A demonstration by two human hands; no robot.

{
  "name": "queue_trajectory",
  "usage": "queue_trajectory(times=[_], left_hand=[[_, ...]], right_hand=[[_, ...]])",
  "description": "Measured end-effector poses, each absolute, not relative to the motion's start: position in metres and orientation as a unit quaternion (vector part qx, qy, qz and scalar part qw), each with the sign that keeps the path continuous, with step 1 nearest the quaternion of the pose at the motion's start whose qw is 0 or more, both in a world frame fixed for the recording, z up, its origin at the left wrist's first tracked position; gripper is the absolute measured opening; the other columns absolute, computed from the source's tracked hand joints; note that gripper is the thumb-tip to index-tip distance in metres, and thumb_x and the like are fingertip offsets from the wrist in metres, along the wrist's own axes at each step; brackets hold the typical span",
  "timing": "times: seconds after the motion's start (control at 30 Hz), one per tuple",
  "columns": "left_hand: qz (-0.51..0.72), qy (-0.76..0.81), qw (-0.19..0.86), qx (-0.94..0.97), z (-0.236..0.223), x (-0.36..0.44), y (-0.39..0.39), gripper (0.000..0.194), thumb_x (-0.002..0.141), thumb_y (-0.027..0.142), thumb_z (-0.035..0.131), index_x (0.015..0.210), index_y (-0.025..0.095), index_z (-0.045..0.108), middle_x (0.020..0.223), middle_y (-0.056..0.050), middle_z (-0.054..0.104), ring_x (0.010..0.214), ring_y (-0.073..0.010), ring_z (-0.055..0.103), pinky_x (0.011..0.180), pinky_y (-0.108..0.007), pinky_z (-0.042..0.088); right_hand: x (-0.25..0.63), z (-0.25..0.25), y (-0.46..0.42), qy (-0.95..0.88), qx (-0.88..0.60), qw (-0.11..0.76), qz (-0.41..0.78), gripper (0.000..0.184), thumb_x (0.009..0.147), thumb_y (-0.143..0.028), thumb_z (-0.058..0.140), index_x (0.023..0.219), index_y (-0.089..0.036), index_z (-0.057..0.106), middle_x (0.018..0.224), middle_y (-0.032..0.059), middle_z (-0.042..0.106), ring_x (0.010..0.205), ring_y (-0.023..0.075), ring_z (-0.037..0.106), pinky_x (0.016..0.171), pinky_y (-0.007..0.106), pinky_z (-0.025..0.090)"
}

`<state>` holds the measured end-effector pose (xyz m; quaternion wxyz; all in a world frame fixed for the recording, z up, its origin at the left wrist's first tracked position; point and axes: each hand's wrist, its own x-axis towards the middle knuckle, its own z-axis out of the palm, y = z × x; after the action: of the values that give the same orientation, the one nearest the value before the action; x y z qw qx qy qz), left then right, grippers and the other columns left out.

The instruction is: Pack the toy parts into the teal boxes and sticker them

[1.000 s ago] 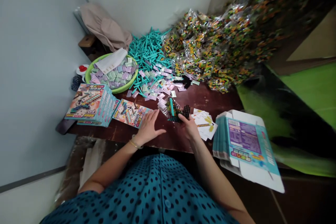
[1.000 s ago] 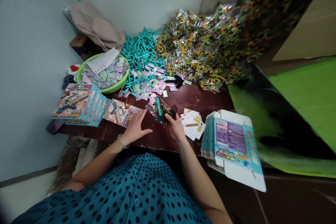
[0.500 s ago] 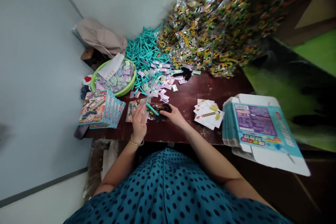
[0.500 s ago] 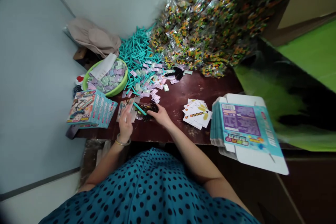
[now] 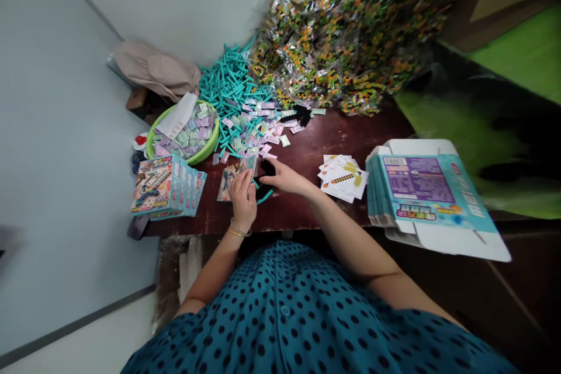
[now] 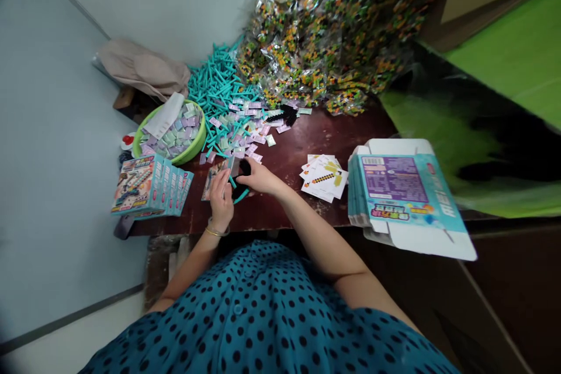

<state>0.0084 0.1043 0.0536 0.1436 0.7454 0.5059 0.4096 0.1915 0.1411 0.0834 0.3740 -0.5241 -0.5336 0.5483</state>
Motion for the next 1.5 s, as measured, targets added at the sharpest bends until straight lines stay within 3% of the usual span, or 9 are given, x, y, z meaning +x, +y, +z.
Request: queue_trajectory(times=[0.33, 0.5, 0.6, 0.77, 0.87, 1.0, 1.17, 1.33, 1.5], left_hand=[[0.502, 0.518, 0.251, 0.646, 0.084, 0.014, 0.117, 0.054, 0.105, 0.056, 0.041, 0.126, 0.016, 0.071, 0.131, -0.015, 0.07, 0.127, -0.0256, 0.063, 0.112, -0.04, 0.047], [0.544, 0.546, 0.299, 0.563, 0.09, -0.003, 0.139, 0.059, 0.1, 0.063, 0.047, 0.123, 0.015, 0.072, 0.12, -0.013, 0.075, 0.114, -0.0254, 0.069, 0.101, -0.037, 0.053], [0.542, 0.555, 0.329, 0.538, 0.091, -0.009, 0.143, 0.061, 0.096, 0.067, 0.051, 0.117, 0.015, 0.074, 0.115, -0.011, 0.077, 0.109, -0.0261, 0.07, 0.098, -0.036, 0.054], [0.503, 0.524, 0.395, 0.563, 0.098, -0.021, 0.142, 0.056, 0.094, 0.064, 0.057, 0.111, 0.015, 0.077, 0.107, -0.01, 0.078, 0.106, -0.0261, 0.071, 0.098, -0.035, 0.053], [0.518, 0.481, 0.471, 0.528, 0.092, -0.025, 0.14, 0.059, 0.093, 0.067, 0.057, 0.112, 0.015, 0.077, 0.108, -0.012, 0.078, 0.103, -0.0276, 0.072, 0.094, -0.037, 0.055], [0.629, 0.45, 0.418, 0.477, 0.067, -0.013, 0.129, 0.074, 0.09, 0.079, 0.046, 0.122, 0.017, 0.072, 0.121, -0.014, 0.073, 0.111, -0.0281, 0.07, 0.094, -0.036, 0.055], [0.607, 0.538, 0.437, 0.389, 0.05, -0.011, 0.12, 0.054, 0.076, 0.06, 0.077, 0.107, 0.016, 0.074, 0.106, -0.009, 0.077, 0.101, -0.0252, 0.071, 0.09, -0.034, 0.055], [0.507, 0.507, 0.579, 0.388, 0.066, -0.034, 0.129, 0.048, 0.06, 0.044, 0.09, 0.094, 0.013, 0.078, 0.094, -0.008, 0.08, 0.09, -0.0261, 0.073, 0.089, -0.037, 0.054], [0.437, 0.484, 0.587, 0.48, 0.078, -0.041, 0.13, 0.039, 0.071, 0.043, 0.082, 0.096, 0.014, 0.081, 0.098, -0.01, 0.08, 0.091, -0.026, 0.073, 0.092, -0.038, 0.054]], right_hand=[[0.158, 0.085, 0.128, -0.623, -0.531, 0.44, 0.37, 0.076, 0.099, -0.051, 0.055, 0.16, -0.014, 0.032, 0.162, 0.0218, 0.036, 0.155, 0.0349, 0.029, 0.127, 0.058, 0.026], [0.164, 0.114, 0.104, -0.68, -0.454, 0.538, 0.206, 0.044, 0.106, -0.043, 0.042, 0.142, -0.024, 0.058, 0.152, 0.0117, 0.051, 0.147, 0.0268, 0.042, 0.124, 0.05, 0.034], [0.161, 0.108, 0.101, -0.769, -0.393, 0.478, 0.159, 0.035, 0.104, -0.04, 0.051, 0.129, -0.023, 0.069, 0.137, 0.0107, 0.066, 0.142, 0.0295, 0.048, 0.124, 0.056, 0.029], [0.161, 0.083, 0.115, -0.74, -0.412, 0.492, 0.2, 0.029, 0.104, -0.035, 0.05, 0.118, -0.024, 0.072, 0.12, 0.0083, 0.075, 0.125, 0.0253, 0.063, 0.119, 0.053, 0.035], [0.167, 0.071, 0.133, -0.628, -0.461, 0.586, 0.225, 0.045, 0.095, -0.05, 0.061, 0.13, -0.022, 0.066, 0.139, 0.0113, 0.065, 0.136, 0.0292, 0.054, 0.118, 0.05, 0.037], [0.156, 0.051, 0.153, -0.53, -0.481, 0.58, 0.388, 0.055, 0.089, -0.067, 0.058, 0.11, -0.018, 0.071, 0.115, 0.0108, 0.074, 0.111, 0.03, 0.065, 0.102, 0.045, 0.05], [0.153, 0.049, 0.15, -0.437, -0.439, 0.586, 0.524, 0.062, 0.085, -0.073, 0.056, 0.114, -0.02, 0.073, 0.123, 0.009, 0.072, 0.122, 0.0311, 0.061, 0.112, 0.046, 0.042], [0.192, 0.069, 0.151, -0.439, -0.339, 0.476, 0.683, 0.056, 0.082, -0.049, 0.07, 0.133, -0.026, 0.067, 0.126, 0.0059, 0.073, 0.116, 0.0276, 0.067, 0.106, 0.046, 0.05], [0.209, 0.098, 0.147, -0.723, -0.358, 0.417, 0.418, 0.03, 0.091, -0.024, 0.061, 0.117, -0.022, 0.076, 0.128, 0.0096, 0.07, 0.118, 0.0252, 0.065, 0.104, 0.044, 0.052]])
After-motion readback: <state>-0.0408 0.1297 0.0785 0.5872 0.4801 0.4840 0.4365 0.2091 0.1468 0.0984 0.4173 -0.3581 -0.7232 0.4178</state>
